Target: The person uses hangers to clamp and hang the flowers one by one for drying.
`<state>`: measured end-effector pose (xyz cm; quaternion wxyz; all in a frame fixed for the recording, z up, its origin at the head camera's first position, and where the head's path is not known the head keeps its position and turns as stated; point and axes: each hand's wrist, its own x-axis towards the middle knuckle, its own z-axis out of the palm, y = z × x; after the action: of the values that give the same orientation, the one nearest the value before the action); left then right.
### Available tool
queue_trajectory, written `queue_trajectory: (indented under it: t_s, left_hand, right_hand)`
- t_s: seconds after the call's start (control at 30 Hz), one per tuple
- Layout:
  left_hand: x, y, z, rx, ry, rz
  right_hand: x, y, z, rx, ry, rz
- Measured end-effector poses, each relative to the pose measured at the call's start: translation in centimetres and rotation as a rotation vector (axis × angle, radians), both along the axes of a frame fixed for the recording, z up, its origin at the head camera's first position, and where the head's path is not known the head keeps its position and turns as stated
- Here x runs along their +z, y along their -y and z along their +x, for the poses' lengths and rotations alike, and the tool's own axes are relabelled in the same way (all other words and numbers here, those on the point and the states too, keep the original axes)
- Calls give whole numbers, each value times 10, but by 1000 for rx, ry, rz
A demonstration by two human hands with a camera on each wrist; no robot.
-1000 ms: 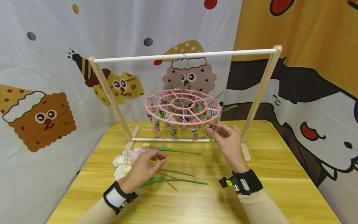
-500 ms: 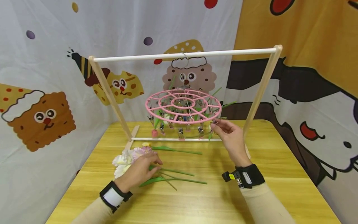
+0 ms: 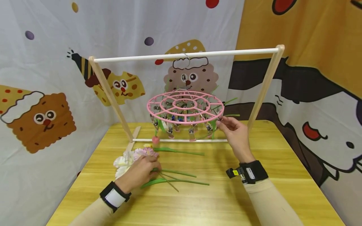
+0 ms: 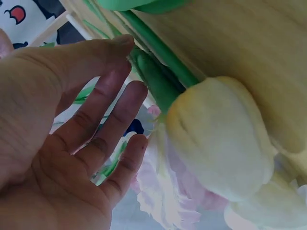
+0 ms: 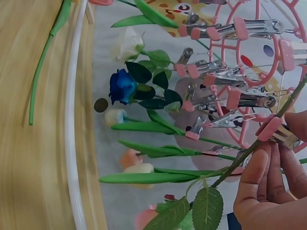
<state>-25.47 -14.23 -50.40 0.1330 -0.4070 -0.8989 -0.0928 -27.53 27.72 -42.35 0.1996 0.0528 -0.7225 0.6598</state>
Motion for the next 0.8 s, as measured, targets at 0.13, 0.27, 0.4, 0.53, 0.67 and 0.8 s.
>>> queue_trajectory:
  t_s: [0.13, 0.27, 0.4, 0.53, 0.67, 0.8]
  left_hand:
    - [-4, 1, -2, 13, -23, -26]
    - [-8, 2, -4, 20, -59, -44]
    - [-10, 3, -4, 16, -84, -50]
    - [-10, 3, -5, 11, -98, -36]
    - [-6, 3, -5, 0, -125, 2]
    - [-1, 3, -4, -24, -149, 65]
  right_hand:
    - [-1, -1, -3, -12, 2, 10]
    - [-1, -1, -4, -12, 5, 2]
    - [-1, -2, -4, -5, 4, -9]
    - [-1, -2, -3, -6, 1, -1]
    - [-2, -2, -3, -1, -4, -12]
    - [-3, -3, 0, -18, -6, -18]
